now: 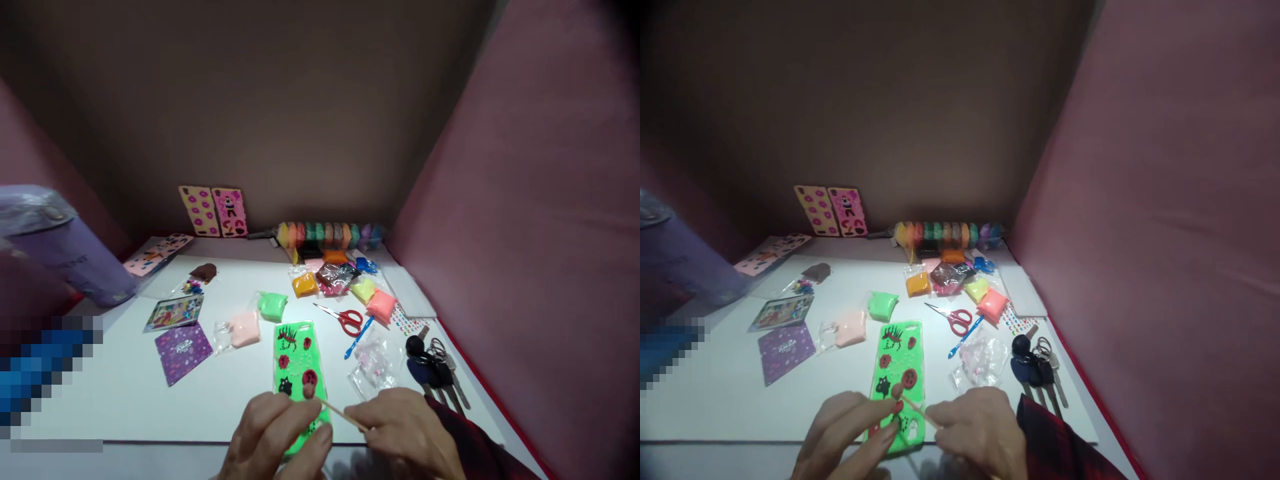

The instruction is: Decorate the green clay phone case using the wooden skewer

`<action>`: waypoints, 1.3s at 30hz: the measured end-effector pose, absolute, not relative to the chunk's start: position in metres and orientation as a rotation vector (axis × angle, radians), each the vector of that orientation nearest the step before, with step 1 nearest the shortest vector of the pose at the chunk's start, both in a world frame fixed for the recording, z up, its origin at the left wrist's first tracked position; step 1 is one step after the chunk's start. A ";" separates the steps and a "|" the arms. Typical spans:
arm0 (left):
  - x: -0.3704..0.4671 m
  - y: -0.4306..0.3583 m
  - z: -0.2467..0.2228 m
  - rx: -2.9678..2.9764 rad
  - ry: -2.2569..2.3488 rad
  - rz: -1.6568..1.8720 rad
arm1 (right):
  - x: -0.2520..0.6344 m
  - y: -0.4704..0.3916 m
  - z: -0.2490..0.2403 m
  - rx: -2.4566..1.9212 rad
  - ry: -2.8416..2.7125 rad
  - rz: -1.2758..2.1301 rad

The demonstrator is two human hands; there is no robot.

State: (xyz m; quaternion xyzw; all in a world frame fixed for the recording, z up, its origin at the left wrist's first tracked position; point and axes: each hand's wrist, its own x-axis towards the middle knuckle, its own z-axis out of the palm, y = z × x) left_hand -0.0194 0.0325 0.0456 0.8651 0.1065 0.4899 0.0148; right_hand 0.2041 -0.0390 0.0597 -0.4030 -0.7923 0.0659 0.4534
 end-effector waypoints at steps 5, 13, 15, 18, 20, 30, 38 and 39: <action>-0.019 0.040 0.053 2.851 0.291 1.340 | 0.206 -0.045 0.057 -1.044 -2.034 0.265; -0.026 0.045 0.058 2.734 0.249 1.203 | 0.190 -0.042 0.047 -0.989 -1.984 0.284; -0.026 0.045 0.059 2.694 0.225 1.129 | 0.186 -0.045 0.046 -0.973 -1.951 0.276; -0.026 0.044 0.060 2.658 0.206 1.070 | 0.178 -0.050 0.047 -0.951 -1.859 0.252; -0.027 0.044 0.059 2.652 0.211 1.078 | 0.173 -0.051 0.050 -0.939 -1.732 0.216; -0.034 0.046 0.054 2.469 0.231 1.114 | 0.183 -0.043 0.069 -0.958 -1.775 0.234; -0.036 0.053 0.057 2.348 0.393 1.155 | 0.181 -0.041 0.043 -0.999 -1.518 0.276; -0.036 0.053 0.057 2.344 0.415 1.149 | 0.181 -0.041 0.041 -0.989 -1.508 0.278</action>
